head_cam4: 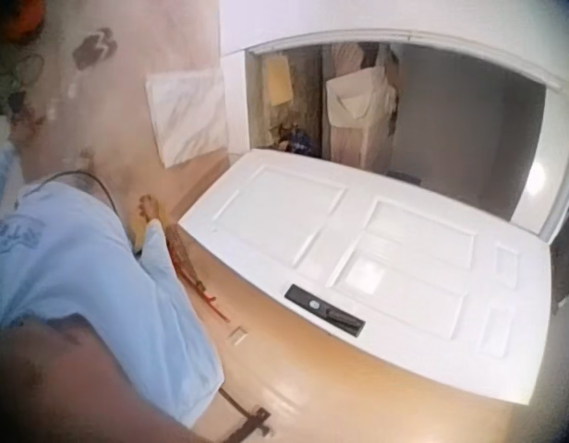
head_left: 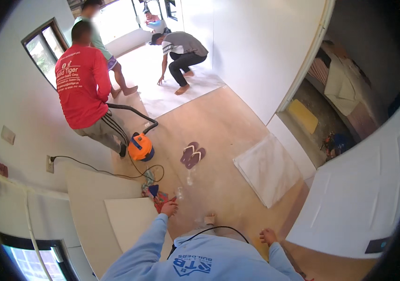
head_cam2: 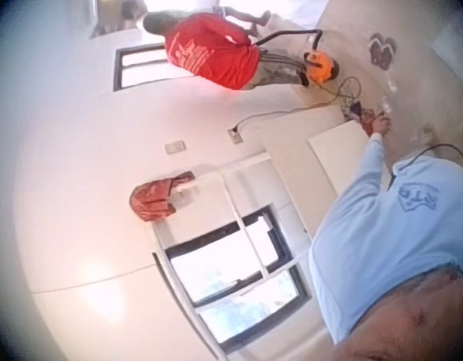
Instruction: The person sweeps the floor with a broom and dustpan and later uses a different broom while observing others aligning and laying large floor tiles.
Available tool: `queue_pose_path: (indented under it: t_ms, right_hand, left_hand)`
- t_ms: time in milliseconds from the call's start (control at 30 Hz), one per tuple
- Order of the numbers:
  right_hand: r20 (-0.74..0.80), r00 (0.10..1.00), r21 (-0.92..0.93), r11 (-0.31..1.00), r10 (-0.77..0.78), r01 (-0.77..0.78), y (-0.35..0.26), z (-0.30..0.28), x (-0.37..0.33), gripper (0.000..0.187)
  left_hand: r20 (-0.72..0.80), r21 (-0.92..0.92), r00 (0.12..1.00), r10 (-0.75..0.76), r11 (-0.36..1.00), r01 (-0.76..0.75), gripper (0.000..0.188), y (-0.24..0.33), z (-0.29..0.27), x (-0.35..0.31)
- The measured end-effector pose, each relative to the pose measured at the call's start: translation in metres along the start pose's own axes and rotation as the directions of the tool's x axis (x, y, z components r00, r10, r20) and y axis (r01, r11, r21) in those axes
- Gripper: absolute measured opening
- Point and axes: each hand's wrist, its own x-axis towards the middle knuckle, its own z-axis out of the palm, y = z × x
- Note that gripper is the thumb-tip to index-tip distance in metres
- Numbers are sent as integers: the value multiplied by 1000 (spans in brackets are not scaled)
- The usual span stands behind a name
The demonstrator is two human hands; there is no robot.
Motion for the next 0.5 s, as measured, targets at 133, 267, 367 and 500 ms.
queue_pose_path:
  t_ms: [133,267,367,500]
  right_hand:
    - [-16,997,-176,981,80,-81,0,-5,39,38]
    - [449,812,-748,339,-373,570,13,-47,137,32]
    - [441,754,-763,239,-487,601,-11,-51,179,28]
    - [342,817,-825,267,-464,497,-72,-90,270,34]
  left_hand:
    - [-198,-138,979,38,988,-67,23,28,2,-11]
    - [-100,-425,993,-57,905,9,26,-26,0,6]
    - [-180,-241,956,-232,953,185,28,-33,24,0]
    - [-105,137,992,-68,987,83,29,-34,64,7]
